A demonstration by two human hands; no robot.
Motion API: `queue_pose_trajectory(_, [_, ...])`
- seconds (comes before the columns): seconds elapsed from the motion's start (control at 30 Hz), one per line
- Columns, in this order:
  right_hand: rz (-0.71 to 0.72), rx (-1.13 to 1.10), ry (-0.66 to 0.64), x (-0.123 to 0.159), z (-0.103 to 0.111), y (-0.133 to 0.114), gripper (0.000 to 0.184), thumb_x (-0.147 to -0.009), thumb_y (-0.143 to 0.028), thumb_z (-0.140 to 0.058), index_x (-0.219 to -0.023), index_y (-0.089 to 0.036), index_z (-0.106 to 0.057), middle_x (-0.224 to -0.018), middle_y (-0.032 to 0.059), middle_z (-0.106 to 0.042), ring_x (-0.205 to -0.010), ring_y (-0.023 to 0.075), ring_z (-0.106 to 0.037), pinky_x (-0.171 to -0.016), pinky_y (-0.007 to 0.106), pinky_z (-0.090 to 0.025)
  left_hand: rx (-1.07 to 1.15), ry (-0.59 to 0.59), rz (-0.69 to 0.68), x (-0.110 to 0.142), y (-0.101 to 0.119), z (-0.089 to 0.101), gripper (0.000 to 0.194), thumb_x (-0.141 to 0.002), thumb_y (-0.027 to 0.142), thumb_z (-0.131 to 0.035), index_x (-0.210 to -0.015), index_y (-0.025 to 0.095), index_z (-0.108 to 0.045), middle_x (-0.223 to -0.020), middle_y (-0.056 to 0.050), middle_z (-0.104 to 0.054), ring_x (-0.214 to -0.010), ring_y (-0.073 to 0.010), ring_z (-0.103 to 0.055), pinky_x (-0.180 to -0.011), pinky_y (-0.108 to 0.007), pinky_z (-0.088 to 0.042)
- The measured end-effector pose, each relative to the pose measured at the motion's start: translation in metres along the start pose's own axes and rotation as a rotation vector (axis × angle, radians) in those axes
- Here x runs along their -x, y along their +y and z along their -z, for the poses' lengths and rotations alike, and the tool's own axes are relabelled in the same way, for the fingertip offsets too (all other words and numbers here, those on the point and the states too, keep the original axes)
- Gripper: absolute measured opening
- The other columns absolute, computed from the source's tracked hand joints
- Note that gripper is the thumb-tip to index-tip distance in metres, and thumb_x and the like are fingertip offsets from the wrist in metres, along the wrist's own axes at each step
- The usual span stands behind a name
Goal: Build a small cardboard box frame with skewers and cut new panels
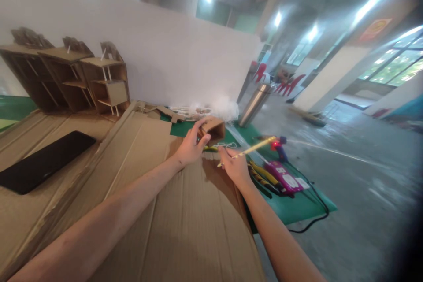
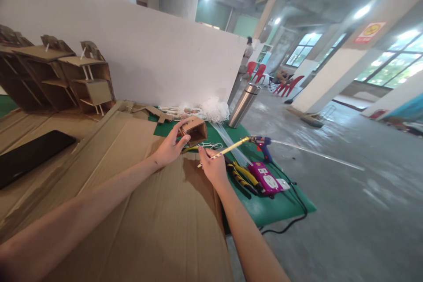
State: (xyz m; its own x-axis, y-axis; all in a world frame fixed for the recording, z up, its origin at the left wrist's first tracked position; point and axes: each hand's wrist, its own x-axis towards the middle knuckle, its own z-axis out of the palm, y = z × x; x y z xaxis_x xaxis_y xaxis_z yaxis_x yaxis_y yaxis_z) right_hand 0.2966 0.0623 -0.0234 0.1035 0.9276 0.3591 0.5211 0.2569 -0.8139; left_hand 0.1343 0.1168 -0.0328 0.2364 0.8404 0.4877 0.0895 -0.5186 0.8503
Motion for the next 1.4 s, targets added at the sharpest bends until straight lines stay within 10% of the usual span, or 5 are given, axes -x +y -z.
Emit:
queue_pose_trajectory(0.87, [-0.098, -0.086, 0.037, 0.010, 0.000, 0.001, 0.047, -0.077, -0.048, -0.059, -0.041, -0.021, -0.044, -0.035, -0.0033, -0.044, -0.038, 0.0116, -0.041, -0.041, 0.024, -0.032, -0.080, -0.019, -0.008, 0.001, 0.004, 0.002, 0.055, -0.096, 0.041, -0.049, -0.145, 0.023, -0.034, -0.144, -0.015, -0.047, -0.125, -0.0306, -0.050, -0.099, -0.044, -0.048])
queue_pose_trajectory(1.1, [-0.160, -0.206, 0.396, 0.003, 0.015, 0.007, 0.058, -0.087, -0.065, -0.043, -0.054, -0.019, -0.055, -0.037, -0.0037, -0.044, -0.033, 0.0102, -0.039, -0.037, 0.024, -0.030, -0.136, -0.058, -0.063, 0.004, 0.007, 0.002, 0.055, -0.098, 0.041, -0.044, -0.148, 0.026, -0.026, -0.148, -0.013, -0.041, -0.136, -0.0297, -0.041, -0.105, -0.045, -0.043])
queue_pose_trajectory(1.27, [-0.104, -0.272, 0.542, -0.001, 0.035, 0.019, 0.051, -0.087, -0.065, -0.047, -0.081, -0.016, -0.062, -0.071, 0.0034, -0.065, -0.051, 0.0131, -0.056, -0.045, 0.025, -0.041, -0.238, -0.231, -0.118, 0.015, 0.027, 0.003, 0.055, -0.097, 0.044, -0.047, -0.148, 0.031, -0.029, -0.152, -0.011, -0.035, -0.140, -0.0284, -0.036, -0.110, -0.045, -0.039])
queue_pose_trajectory(1.4, [0.046, -0.322, 0.315, -0.001, 0.043, 0.021, 0.056, -0.078, -0.065, -0.058, -0.113, -0.022, -0.060, -0.120, 0.0086, -0.065, -0.103, 0.0244, -0.064, -0.084, 0.036, -0.052, -0.314, -0.398, -0.136, 0.019, 0.039, -0.002, 0.055, -0.094, 0.047, -0.054, -0.144, 0.033, -0.036, -0.146, -0.011, -0.041, -0.133, -0.0306, -0.045, -0.107, -0.047, -0.042])
